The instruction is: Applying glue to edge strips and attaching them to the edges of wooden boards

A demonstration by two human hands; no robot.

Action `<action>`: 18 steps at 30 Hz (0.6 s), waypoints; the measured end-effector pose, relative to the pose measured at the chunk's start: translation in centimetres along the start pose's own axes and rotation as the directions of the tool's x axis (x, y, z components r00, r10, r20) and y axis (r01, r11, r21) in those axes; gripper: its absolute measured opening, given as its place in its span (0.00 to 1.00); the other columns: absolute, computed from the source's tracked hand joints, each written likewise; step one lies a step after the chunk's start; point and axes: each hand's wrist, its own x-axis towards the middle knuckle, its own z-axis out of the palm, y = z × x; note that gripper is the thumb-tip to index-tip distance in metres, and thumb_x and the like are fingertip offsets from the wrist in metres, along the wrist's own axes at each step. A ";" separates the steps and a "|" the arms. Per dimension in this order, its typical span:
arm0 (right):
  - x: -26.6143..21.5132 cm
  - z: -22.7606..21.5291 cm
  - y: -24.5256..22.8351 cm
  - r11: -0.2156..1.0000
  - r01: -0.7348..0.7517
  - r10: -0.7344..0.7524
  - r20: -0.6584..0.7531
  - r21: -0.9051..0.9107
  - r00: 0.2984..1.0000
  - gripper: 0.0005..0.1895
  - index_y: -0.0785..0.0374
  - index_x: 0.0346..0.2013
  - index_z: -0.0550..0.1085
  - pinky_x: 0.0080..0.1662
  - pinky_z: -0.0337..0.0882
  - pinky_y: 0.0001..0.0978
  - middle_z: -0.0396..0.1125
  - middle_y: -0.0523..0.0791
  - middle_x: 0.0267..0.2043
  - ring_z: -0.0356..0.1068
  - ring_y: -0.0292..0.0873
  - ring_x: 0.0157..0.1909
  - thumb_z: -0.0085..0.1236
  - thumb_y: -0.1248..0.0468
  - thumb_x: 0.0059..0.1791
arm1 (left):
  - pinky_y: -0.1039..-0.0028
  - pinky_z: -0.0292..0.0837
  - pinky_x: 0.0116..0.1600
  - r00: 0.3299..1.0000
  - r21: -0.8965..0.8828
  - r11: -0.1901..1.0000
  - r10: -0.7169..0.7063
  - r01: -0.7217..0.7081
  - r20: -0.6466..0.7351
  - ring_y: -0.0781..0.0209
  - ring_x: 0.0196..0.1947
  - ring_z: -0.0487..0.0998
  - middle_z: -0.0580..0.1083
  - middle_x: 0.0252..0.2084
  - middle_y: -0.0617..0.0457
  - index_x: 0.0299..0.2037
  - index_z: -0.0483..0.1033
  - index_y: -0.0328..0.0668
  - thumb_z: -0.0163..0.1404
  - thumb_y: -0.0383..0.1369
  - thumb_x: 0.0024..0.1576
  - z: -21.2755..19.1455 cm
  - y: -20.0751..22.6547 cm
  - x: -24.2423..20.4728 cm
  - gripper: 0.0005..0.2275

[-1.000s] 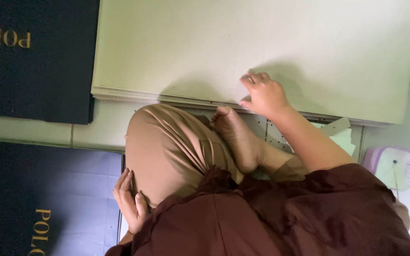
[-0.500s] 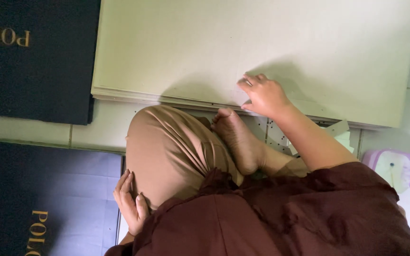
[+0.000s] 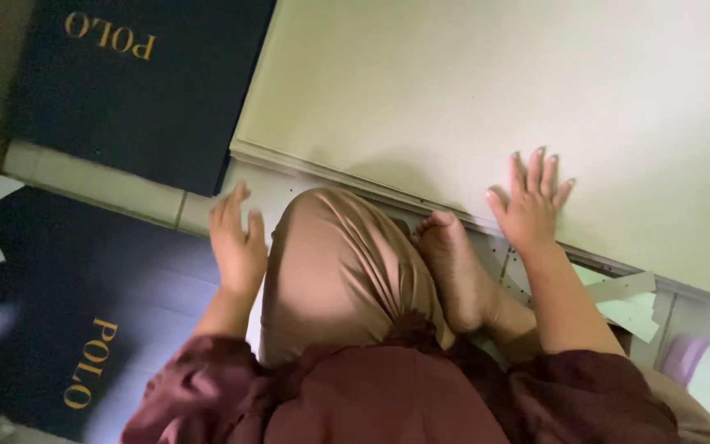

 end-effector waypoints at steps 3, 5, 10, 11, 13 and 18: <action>-0.3 1.5 0.4 1.000 -0.012 0.011 -0.028 -0.025 1.000 0.40 0.58 0.79 0.55 0.69 0.26 0.79 0.37 0.60 0.83 0.28 0.64 0.82 0.43 0.42 0.55 | 0.48 0.75 0.47 0.998 0.236 0.972 0.016 -0.002 -0.057 0.38 0.45 0.79 0.78 0.46 0.39 0.54 0.80 0.35 0.54 0.26 0.50 7.0 -5.7 6.7 0.19; -0.5 1.4 0.7 1.000 0.006 -0.006 -0.031 -0.013 1.000 0.41 0.59 0.79 0.55 0.69 0.27 0.79 0.38 0.61 0.82 0.29 0.64 0.82 0.42 0.41 0.55 | 0.48 0.75 0.48 0.976 0.348 0.925 -0.197 0.154 0.090 0.41 0.51 0.76 0.76 0.51 0.46 0.57 0.78 0.43 0.52 0.35 0.54 12.5 -10.7 9.6 0.20; -1.3 1.3 0.8 1.000 0.008 -0.009 -0.066 -0.013 0.998 0.41 0.59 0.79 0.53 0.68 0.28 0.82 0.40 0.62 0.82 0.32 0.66 0.82 0.39 0.40 0.57 | 0.50 0.73 0.45 0.855 0.680 0.682 -0.494 0.267 0.160 0.44 0.51 0.72 0.71 0.51 0.49 0.53 0.79 0.50 0.51 0.48 0.56 17.1 -10.0 12.1 0.19; -1.3 1.3 0.9 1.000 0.019 -0.020 -0.066 -0.017 0.998 0.42 0.60 0.79 0.54 0.67 0.29 0.83 0.41 0.62 0.81 0.33 0.67 0.81 0.40 0.40 0.55 | 0.48 0.73 0.47 0.815 0.637 0.695 -0.553 0.335 0.174 0.44 0.54 0.69 0.67 0.54 0.49 0.58 0.75 0.50 0.54 0.48 0.55 17.1 -9.6 12.0 0.23; -1.6 1.4 1.5 0.999 0.028 -0.029 -0.061 -0.026 0.998 0.43 0.61 0.78 0.54 0.67 0.29 0.84 0.42 0.63 0.81 0.35 0.68 0.81 0.41 0.40 0.54 | 0.46 0.74 0.48 0.767 0.591 0.699 -0.610 0.403 0.199 0.45 0.57 0.65 0.64 0.57 0.50 0.62 0.71 0.50 0.56 0.49 0.53 16.9 -8.7 11.7 0.27; -2.0 2.2 3.6 0.999 0.013 -0.014 -0.021 -0.046 1.000 0.43 0.57 0.79 0.53 0.67 0.30 0.85 0.40 0.60 0.82 0.32 0.66 0.82 0.39 0.39 0.54 | 0.49 0.70 0.58 0.737 0.339 0.778 -0.619 0.529 0.270 0.49 0.56 0.76 0.74 0.55 0.53 0.61 0.70 0.53 0.53 0.38 0.59 14.2 -8.0 11.1 0.19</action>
